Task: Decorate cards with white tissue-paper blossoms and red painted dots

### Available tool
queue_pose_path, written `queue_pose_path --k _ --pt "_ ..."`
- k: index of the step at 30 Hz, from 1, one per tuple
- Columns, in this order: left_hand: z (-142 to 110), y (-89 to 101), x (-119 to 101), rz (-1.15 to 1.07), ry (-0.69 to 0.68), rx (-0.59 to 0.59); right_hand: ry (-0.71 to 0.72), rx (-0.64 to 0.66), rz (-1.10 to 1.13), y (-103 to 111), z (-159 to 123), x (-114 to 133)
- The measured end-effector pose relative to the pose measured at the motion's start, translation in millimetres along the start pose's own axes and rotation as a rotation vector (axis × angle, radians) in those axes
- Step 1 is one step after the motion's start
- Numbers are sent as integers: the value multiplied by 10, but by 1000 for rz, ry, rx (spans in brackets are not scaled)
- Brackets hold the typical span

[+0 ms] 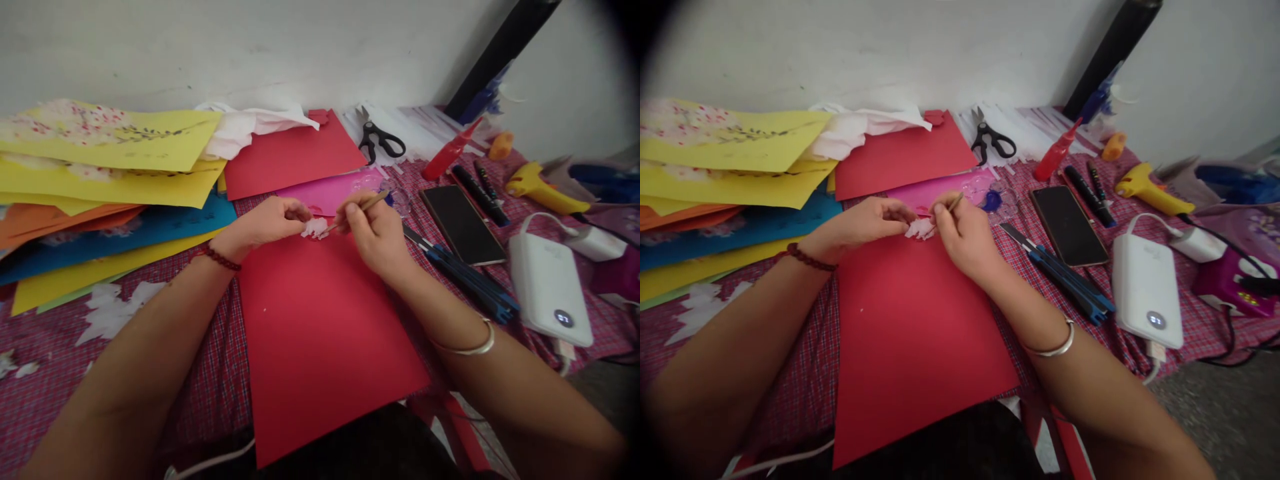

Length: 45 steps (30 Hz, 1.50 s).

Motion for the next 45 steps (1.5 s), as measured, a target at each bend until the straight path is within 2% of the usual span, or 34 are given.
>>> queue_pose_path --k 4,7,15,20,26,29,31,37,40,43,45 --pt "1 6 20 -26 2 23 -78 -107 230 9 25 -23" --pt "10 -11 26 -63 -12 8 -52 -101 244 -3 -1 48" --pt "37 -38 37 -43 -11 -17 67 109 -80 -60 -59 110" --pt "42 -43 51 -59 20 -40 140 103 -233 4 -29 168" --pt "34 -33 -3 -15 33 -72 109 68 -225 39 -1 96" --pt "29 -31 -14 -34 36 -77 48 44 -107 39 21 10" --pt "24 -29 -10 -59 26 -65 -26 2 49 56 51 -32" --pt "24 -62 8 -149 10 -13 -395 -227 559 155 193 -98" --pt "40 -60 11 -174 41 -34 -553 -240 660 153 227 -141" --pt "-38 105 -10 -208 125 -47 -645 -188 686 122 202 -181" --pt "-219 351 -42 -197 175 -85 -658 -150 687 113 168 -204"
Point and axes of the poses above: each hand's wrist, its own z-axis towards the middle knuckle, its own y-axis out of the back of the hand, x = y × z, the point moved 1 cm from there along z, towards the middle knuckle, and after that the axes turned 2 degrees about -y, right-handed, at the moved point
